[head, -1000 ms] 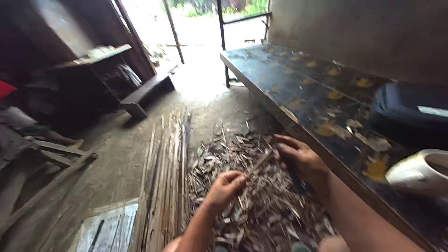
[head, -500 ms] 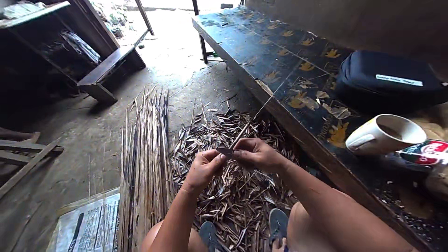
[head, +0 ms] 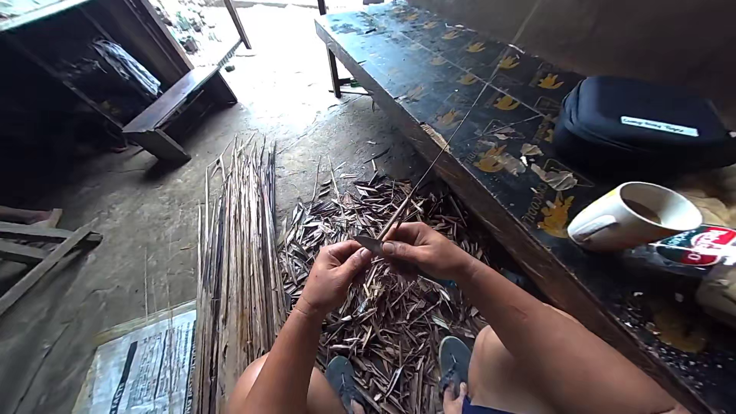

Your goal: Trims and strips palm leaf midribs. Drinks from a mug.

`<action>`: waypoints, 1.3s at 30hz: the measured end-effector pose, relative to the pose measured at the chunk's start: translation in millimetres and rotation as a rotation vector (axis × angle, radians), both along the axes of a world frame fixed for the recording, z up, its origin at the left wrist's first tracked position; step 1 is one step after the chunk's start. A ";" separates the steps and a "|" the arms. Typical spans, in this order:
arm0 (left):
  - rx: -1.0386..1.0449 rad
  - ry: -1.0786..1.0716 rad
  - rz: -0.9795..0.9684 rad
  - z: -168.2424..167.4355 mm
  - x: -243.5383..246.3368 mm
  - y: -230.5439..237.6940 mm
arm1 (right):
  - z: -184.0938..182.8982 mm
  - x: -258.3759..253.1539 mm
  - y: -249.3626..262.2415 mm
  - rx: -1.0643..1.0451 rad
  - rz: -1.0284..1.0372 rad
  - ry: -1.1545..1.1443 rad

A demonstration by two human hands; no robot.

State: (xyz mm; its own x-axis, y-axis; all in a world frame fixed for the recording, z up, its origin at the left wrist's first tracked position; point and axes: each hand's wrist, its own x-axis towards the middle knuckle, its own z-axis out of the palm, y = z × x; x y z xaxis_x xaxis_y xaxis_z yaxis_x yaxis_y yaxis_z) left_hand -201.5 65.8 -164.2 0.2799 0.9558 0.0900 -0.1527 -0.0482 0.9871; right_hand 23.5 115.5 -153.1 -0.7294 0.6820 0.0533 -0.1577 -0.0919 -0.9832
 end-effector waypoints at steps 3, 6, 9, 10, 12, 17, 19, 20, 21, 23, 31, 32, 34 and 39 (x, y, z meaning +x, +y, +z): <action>-0.024 0.006 -0.003 2.1 0.8 -0.7 | 4.6 4.4 0.8 0.036 -0.064 -0.002; -0.026 -0.001 -0.006 1.7 1.5 -1.8 | 15.2 16.1 6.8 0.082 -0.200 -0.028; -0.016 0.005 0.017 2.3 6.4 -2.3 | 13.5 16.9 7.1 0.131 -0.126 -0.038; -0.014 -0.011 0.017 1.7 7.6 -2.1 | 10.4 12.6 4.2 0.136 -0.073 -0.038; -0.006 -0.058 0.009 2.2 8.0 -1.5 | 4.4 3.6 -1.4 0.119 0.020 -0.029; -0.021 -0.112 0.008 5.9 5.9 -2.1 | 2.1 0.9 -0.7 0.104 0.064 -0.018; -0.063 -0.126 -0.018 5.4 5.9 -2.7 | 2.9 3.3 -1.3 0.122 0.064 -0.034; -0.081 -0.131 -0.034 5.6 5.6 -2.6 | 3.9 5.2 -1.2 0.140 0.056 -0.049; -0.094 -0.129 -0.046 6.2 5.5 -2.3 | 5.8 7.5 -0.9 0.160 0.041 -0.072; -0.111 -0.133 -0.060 7.9 5.8 -1.7 | 8.5 12.4 0.4 0.178 0.019 -0.099; -0.129 -0.163 -0.043 11.4 1.7 -2.1 | 6.2 20.3 11.5 0.343 -0.069 -0.055; -0.130 -0.162 -0.043 11.3 1.0 -2.0 | 6.2 19.9 10.9 0.342 -0.091 -0.051; -0.124 -0.158 -0.042 10.7 -0.5 -1.9 | 8.0 22.1 10.6 0.324 -0.163 -0.049; -0.091 -0.113 -0.025 7.2 -0.9 -1.7 | 20.4 38.3 18.1 0.275 -0.365 -0.013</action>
State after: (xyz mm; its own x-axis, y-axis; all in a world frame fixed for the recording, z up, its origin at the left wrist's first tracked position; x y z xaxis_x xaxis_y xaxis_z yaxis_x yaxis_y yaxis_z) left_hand -202.4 64.1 -157.0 0.2969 0.9543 0.0354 -0.2634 0.0462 0.9636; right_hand 61.8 133.6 -132.7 -0.4458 0.8563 0.2609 -0.1184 0.2325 -0.9654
